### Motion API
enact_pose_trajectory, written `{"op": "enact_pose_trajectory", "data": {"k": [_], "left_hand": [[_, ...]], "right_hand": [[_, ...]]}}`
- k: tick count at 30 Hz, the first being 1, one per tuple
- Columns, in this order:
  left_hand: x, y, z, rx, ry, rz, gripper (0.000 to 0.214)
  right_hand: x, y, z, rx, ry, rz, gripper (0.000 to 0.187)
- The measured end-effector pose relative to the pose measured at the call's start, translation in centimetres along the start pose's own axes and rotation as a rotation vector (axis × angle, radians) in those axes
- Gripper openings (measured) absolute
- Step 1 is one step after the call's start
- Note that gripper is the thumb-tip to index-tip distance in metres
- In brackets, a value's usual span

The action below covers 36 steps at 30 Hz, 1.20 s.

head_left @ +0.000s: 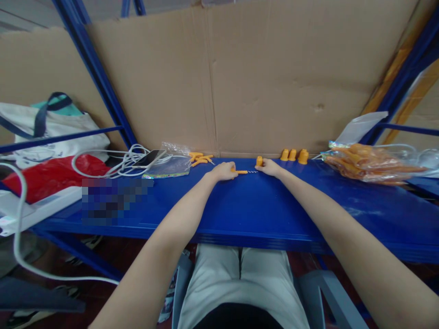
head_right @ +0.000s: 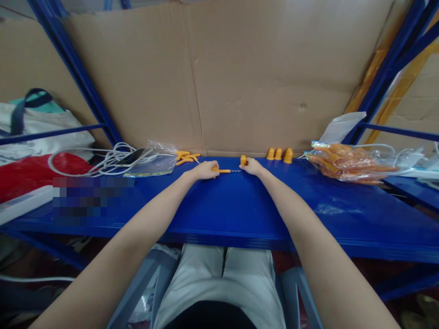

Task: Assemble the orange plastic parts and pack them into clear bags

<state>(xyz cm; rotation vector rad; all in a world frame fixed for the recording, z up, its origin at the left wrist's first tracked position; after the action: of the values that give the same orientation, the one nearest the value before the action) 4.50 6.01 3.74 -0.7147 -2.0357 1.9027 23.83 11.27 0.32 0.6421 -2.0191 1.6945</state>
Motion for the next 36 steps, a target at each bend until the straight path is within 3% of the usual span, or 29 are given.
{"op": "enact_pose_trajectory", "data": {"k": [5,13,16,19,22,27,36], "left_hand": [[0.1,0.0,0.0,-0.02,-0.005,0.007,0.024],[0.6,0.3,-0.4,-0.036,0.001,0.026,0.026],[0.7,0.3,-0.4,-0.036,0.01,0.041,0.026],[0.7,0.3,-0.4,-0.038,0.021,0.058,0.025],[0.8,0.1,-0.4,-0.061,0.034,0.019,0.023],[0.8,0.2,-0.5,-0.06,0.049,0.013,0.021],[0.9,0.3,-0.6,-0.071,0.056,-0.014,0.022]], "right_hand": [[0.6,1.3,0.3,0.053,-0.078,-0.182,0.016],[-0.5,-0.4,3.1,-0.016,-0.168,-0.06,0.024],[0.4,-1.2,4.5,-0.024,-0.159,0.114,0.024],[1.3,-2.6,5.7,-0.131,-0.081,0.454,0.026],[3.1,-3.0,6.8,-0.175,-0.153,0.695,0.029],[4.1,-2.1,7.5,-0.098,-0.249,0.788,0.041],[4.6,-1.4,7.5,-0.037,-0.303,0.813,0.045]]}}
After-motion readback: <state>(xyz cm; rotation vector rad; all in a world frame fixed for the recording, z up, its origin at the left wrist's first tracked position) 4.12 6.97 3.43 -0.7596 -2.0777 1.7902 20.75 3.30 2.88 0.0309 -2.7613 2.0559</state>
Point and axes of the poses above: each hand's wrist, its own z-axis away from the middle knuckle, its own y-axis out of the palm, x = y × z, the point moved 8 cm from there along -z, towards the middle knuckle, and after that the axes turned 5 degrees about y, right-handed, at the moved point
